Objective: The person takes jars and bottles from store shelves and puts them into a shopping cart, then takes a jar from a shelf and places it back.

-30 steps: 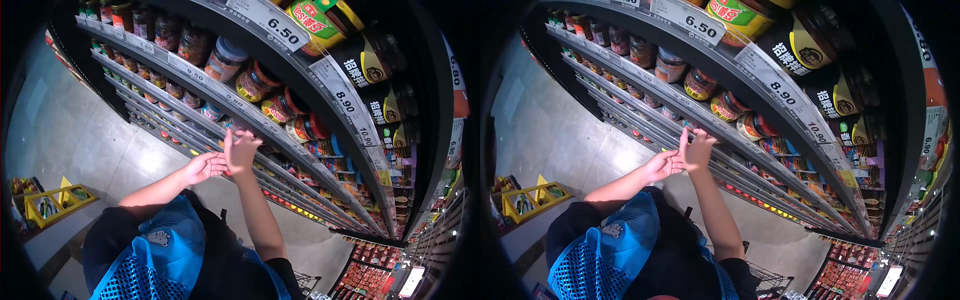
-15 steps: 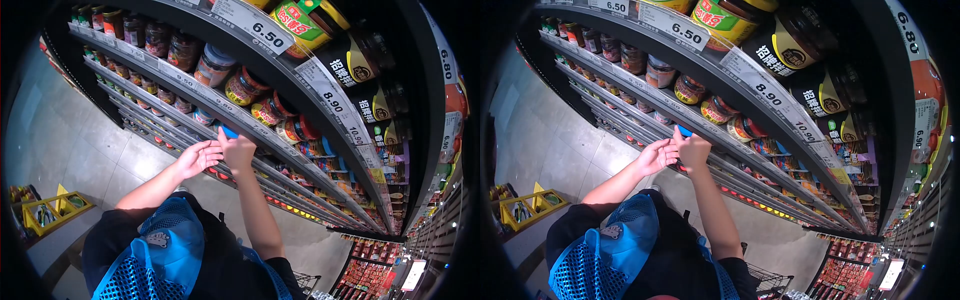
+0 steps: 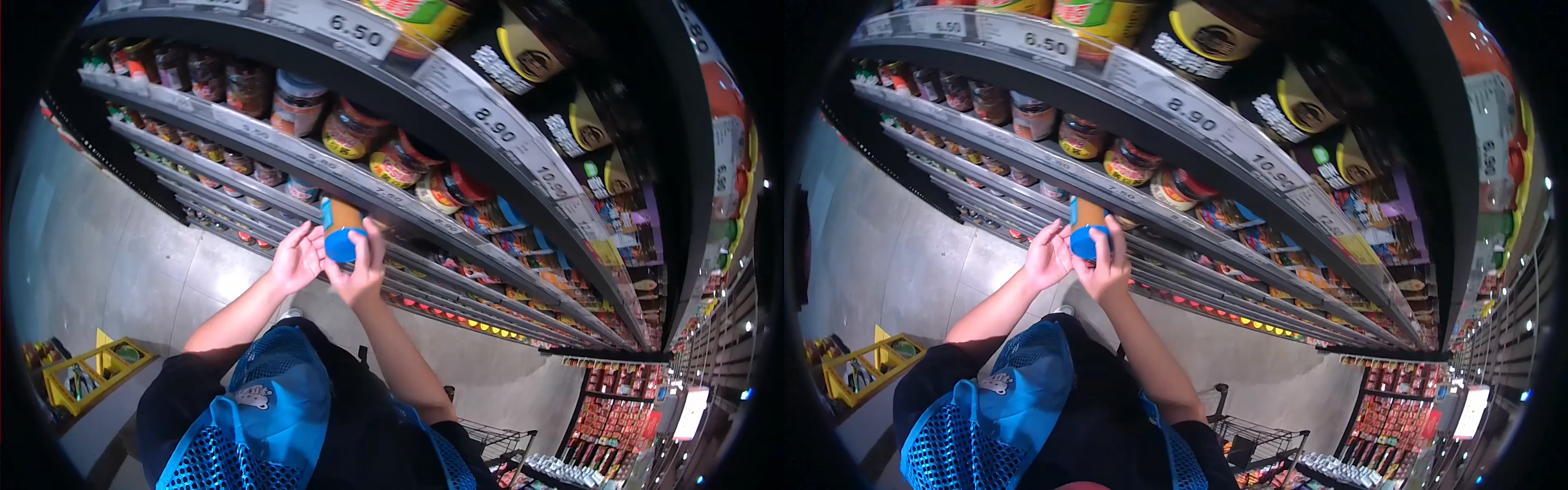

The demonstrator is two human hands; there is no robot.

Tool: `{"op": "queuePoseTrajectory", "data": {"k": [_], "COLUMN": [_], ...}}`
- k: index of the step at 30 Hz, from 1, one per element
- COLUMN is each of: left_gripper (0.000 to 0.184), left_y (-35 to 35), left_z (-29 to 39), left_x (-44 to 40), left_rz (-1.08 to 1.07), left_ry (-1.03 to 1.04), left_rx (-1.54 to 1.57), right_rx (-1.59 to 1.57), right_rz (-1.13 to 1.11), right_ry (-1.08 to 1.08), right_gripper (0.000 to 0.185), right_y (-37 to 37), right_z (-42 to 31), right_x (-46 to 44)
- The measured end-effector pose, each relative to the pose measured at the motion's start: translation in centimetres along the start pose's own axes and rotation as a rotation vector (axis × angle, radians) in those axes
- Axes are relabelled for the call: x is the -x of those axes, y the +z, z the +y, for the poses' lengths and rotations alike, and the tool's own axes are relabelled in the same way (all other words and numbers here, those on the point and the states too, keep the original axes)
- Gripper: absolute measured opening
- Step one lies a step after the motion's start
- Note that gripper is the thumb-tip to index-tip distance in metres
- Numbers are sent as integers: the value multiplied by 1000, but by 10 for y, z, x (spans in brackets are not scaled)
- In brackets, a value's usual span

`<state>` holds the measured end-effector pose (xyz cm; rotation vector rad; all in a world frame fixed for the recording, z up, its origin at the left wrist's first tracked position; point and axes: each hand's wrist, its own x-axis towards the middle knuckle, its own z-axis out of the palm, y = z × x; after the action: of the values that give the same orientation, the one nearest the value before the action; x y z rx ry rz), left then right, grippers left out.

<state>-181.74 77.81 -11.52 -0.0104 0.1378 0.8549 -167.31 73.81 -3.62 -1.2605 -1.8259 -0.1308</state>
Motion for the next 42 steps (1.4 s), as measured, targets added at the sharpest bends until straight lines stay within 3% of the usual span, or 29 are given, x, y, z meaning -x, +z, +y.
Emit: {"op": "queuePoseTrajectory", "data": {"k": [2, 6, 8, 9, 10, 11, 12, 14, 17, 20, 23, 28, 30, 32, 34, 36, 38, 42], "left_gripper": [49, 61, 60, 56, 50, 44, 42, 49, 57, 56, 52, 46, 46, 46, 43, 43, 43, 40], "left_y": [8, 29, 9, 3, -10, -32, -32, -56, -37, -43, -58, -15, -7, -5, -7, -4, -13, -35], "left_z": [-8, -31, -52, -69, -85, -102, -121, -155, -200, -245, -297, -448, -512, -565, -609, -642, -655, -648], "left_x": [1, 11, 11, 13, 17, 21, 26, 27, 18, -5, -38, -54, -38, -22, -7, 7, 10, -2], "left_rz": [11, 51, -5, 118, 79, 169, 123, 262, 130, 170, 123, -50, -64, -121, -185, -280, -264, -90], "left_ry": [15, -62, -190, -287, -324, -427, -501, -637, -906, -1144, -1324, -1280, -1310, -1515, -1715, -1740, -1766, -1725], "left_rx": [-23, -121, -271, -390, -601, -621, -605, -788, -814, -950, -1078, -1132, -1153, -1225, -1299, -1400, -1403, -1467], "right_rx": [-105, -236, -202, -184, -177, -173, -167, -211, -208, -195, -83, 170, 460, 610, 991, 1060, 1186, 1198], "right_rz": [57, -103, -155, -174, -203, -215, -206, -235, -172, -80, 185, 552, 668, 996, 1135, 1464, 1606, 1421], "right_ry": [-47, 45, 120, 163, 252, 345, 442, 606, 778, 950, 931, 1113, 1193, 1182, 1238, 1465, 1587, 1907], "right_gripper": [63, 60, 64, 66, 69, 72, 75, 79, 76, 73, 67, 57, 55, 50, 54, 57, 61, 66], "right_y": [0, -44, -69, -82, -97, -113, -128, -153, -189, -224, -273, -399, -445, -495, -535, -548, -562, -557], "right_z": [10, 6, 4, 3, 3, 5, 5, 14, 14, 14, 20, 20, 14, 8, 3, 4, 7, 22], "right_x": [28, 90, 124, 139, 151, 162, 175, 212, 263, 302, 343, 420, 466, 508, 562, 619, 681, 795]}}
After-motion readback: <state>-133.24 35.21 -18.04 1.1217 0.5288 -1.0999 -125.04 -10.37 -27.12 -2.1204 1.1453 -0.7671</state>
